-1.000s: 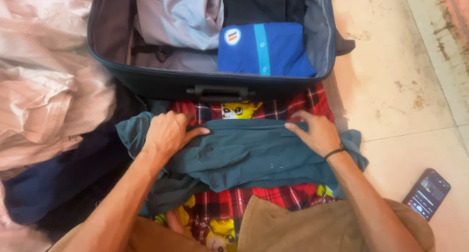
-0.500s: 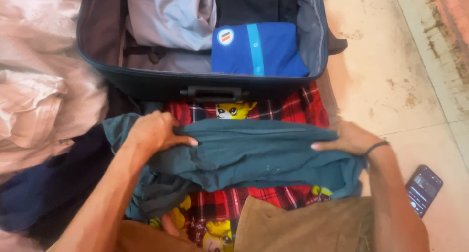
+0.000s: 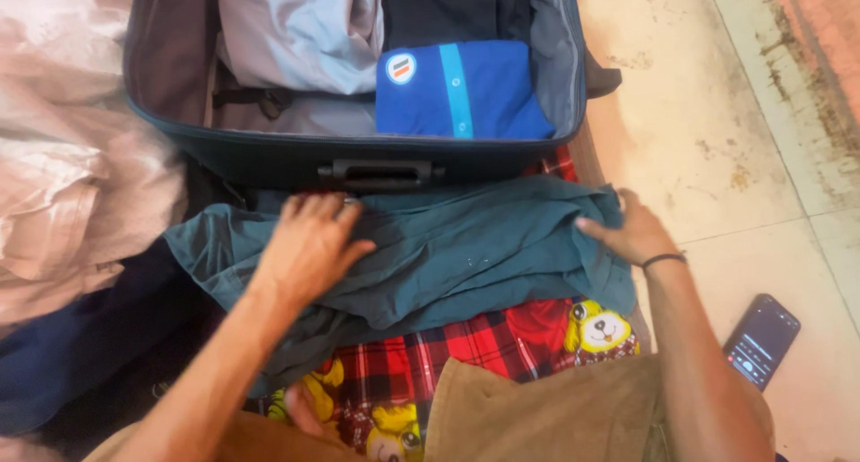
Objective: The person folds a teal shirt by bringing the sleeves and sides toward the center and then places it into a suitcase already containing other items of clothing.
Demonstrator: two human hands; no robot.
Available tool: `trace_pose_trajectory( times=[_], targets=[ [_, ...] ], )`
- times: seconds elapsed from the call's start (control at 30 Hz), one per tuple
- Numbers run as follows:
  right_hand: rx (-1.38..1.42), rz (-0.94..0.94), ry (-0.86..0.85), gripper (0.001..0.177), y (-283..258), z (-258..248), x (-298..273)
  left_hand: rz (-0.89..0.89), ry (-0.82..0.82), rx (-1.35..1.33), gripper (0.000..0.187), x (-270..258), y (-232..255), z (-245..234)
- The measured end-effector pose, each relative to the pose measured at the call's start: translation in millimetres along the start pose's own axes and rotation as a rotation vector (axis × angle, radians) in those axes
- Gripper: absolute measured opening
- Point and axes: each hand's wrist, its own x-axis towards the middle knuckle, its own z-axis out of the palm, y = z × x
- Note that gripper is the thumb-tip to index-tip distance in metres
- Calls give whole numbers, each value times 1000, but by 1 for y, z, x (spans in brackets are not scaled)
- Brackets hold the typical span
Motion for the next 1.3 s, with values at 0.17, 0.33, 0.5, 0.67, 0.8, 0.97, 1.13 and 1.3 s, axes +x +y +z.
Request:
trace_pose_trajectory(
  times=[0.17,0.33,0.5,0.67,0.8,0.97,1.13,1.3],
  targets=[
    [-85,183,-53,67,-20,-8,-12,121,-121,13,80,-17,28,17],
    [-274,-239,407,54,-98,-20,-70,88,-122,122,77,-22,35,18],
    [23,-682,279,62,-161,7,-106,42,-47,51,80,-38,76,12],
    [-282,-685,-161,89,-164,36,-102,-22,-116,60,93,-40,58,40],
    [-393,-525,-152,93,-148,40,-91,7,-261,33,97,-33,37,53],
    [-356,-543,-157,94,-139,44,-82,-62,-220,-288,63,-6,17,-5],
    [-325,-540,-181,93,-139,41,-80,-710,434,-301,26,-43,-52,-63],
    [-288,-554,-192,93,-135,41,-75,-986,-154,-558,20,-94,-137,7]
  ],
)
